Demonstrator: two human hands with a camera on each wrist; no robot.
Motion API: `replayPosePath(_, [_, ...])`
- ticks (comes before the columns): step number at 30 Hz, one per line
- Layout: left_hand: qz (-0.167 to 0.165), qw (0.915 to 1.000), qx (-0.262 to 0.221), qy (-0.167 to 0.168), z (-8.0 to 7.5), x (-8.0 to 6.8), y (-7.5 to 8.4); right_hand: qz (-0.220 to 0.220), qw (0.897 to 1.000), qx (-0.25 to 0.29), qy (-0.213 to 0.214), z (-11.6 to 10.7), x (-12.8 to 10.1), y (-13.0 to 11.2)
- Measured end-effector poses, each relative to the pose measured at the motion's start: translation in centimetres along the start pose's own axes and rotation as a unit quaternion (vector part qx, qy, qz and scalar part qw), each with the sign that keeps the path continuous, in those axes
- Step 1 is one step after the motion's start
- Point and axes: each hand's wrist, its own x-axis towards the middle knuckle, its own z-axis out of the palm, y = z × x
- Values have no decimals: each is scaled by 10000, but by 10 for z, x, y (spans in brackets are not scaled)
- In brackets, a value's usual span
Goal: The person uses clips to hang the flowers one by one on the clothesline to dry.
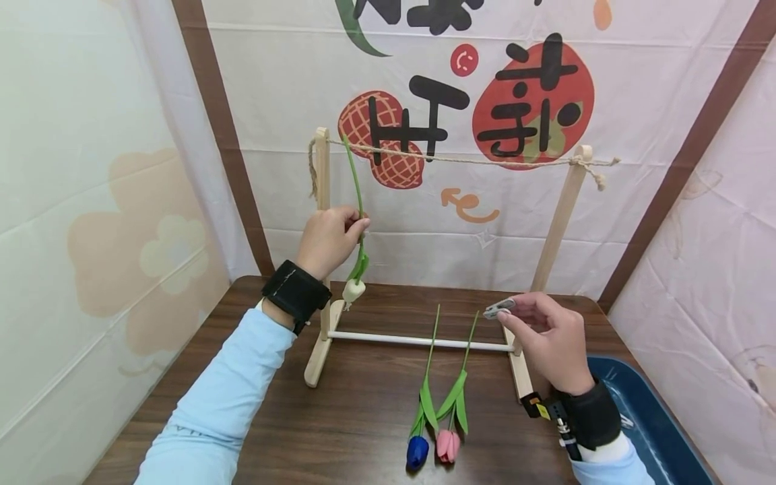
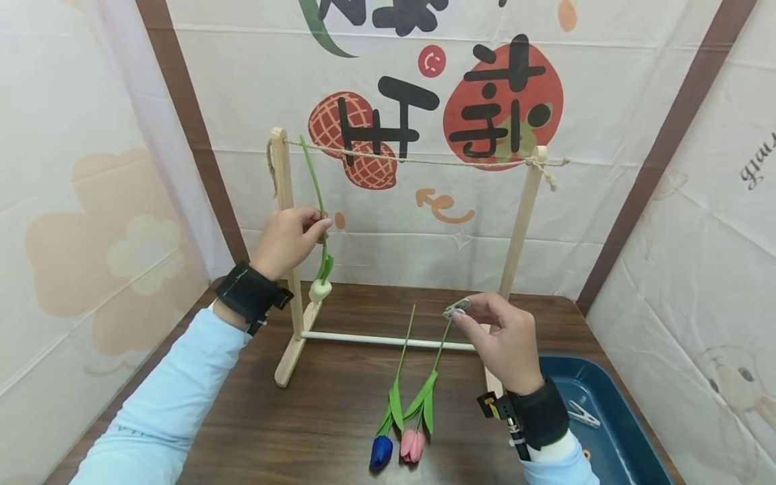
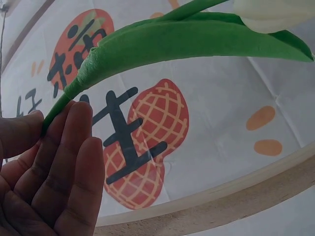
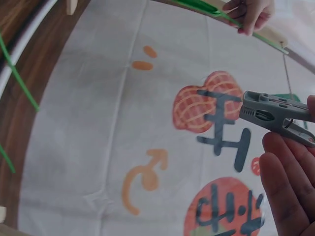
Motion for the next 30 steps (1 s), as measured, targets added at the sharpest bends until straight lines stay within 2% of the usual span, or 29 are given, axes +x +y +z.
replayPosePath(8, [76, 9999, 97, -4, 0, 4, 0, -502, 9979, 416, -6, -1, 37, -22])
replayPosePath(13, [55, 9999, 115, -26, -2, 4, 0, -968, 9947, 324, -101, 0, 62, -36])
replayPosePath(23, [40, 9999, 140, -60, -4, 4, 0, -1354, 9906, 28, -216, 6, 108, -59])
replayPosePath(30, [48, 9998, 169, -69, -5, 4, 0, -1582, 9862, 264, -422, 14, 145, -73])
